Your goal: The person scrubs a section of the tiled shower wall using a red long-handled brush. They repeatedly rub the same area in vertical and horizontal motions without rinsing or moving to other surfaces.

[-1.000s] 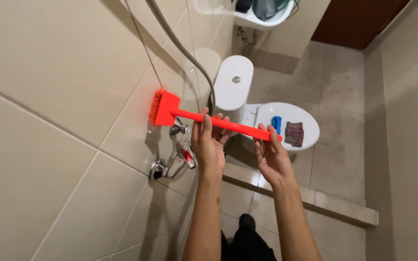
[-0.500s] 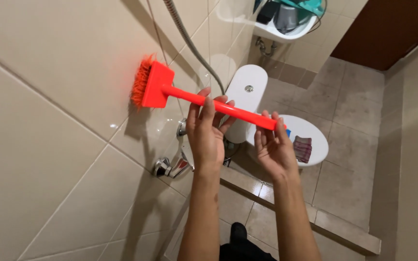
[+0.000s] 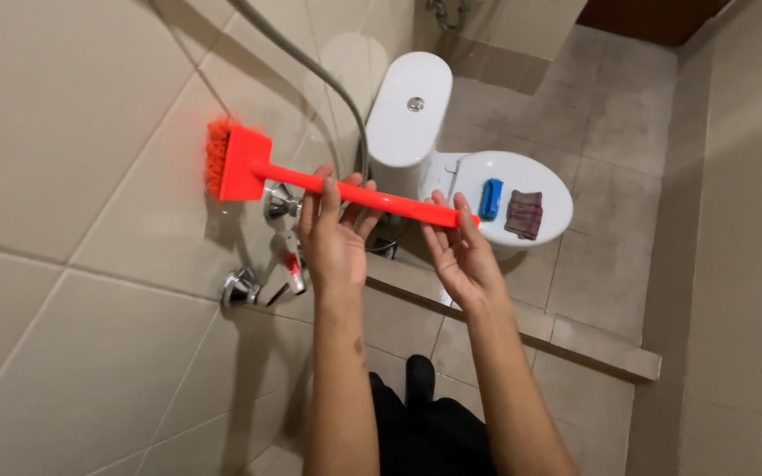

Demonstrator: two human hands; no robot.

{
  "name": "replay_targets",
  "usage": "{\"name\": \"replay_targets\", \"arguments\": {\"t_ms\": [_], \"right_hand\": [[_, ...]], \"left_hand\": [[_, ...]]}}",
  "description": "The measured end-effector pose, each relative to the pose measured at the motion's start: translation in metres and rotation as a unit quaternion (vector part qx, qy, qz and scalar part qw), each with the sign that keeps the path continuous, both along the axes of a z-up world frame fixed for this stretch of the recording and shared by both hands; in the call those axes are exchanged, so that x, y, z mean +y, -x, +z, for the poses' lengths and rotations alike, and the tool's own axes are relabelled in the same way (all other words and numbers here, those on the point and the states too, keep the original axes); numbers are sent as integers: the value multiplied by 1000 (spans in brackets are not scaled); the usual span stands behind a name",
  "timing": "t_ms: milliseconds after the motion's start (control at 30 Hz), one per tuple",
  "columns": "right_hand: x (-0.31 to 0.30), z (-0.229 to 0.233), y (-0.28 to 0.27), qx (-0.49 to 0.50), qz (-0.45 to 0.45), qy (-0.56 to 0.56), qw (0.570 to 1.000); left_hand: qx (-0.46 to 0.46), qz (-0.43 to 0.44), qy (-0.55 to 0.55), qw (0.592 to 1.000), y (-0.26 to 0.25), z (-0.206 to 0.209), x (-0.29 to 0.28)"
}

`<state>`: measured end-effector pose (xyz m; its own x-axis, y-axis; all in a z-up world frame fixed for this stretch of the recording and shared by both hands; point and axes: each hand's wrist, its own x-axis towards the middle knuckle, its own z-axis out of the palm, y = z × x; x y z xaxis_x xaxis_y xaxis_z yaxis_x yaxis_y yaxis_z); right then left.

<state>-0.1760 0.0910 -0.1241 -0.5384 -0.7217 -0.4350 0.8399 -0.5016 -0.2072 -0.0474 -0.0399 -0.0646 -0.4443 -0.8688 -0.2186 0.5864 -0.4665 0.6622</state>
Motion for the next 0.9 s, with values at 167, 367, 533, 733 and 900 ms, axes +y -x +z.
{"name": "replay_targets", "arguments": {"t_ms": [167,367,533,733,900], "right_hand": [[7,-9,2,-40,-13,-2,999],[5,8,1,-32,-24,7,999],[-7,27,1,-4,-24,21,999],[-24,42,4,1,-15,69,997],[-28,48,14,-6,-36,87,996]], "left_hand": [[-1,-13,-31,999,2,-25,3],[-3,-6,-26,1000,5,-10,5],[9,-1,12,1000,0,27,1],[11,11,55,998,-4,62,-4],[26,4,39,999,4,63,-6]]}}
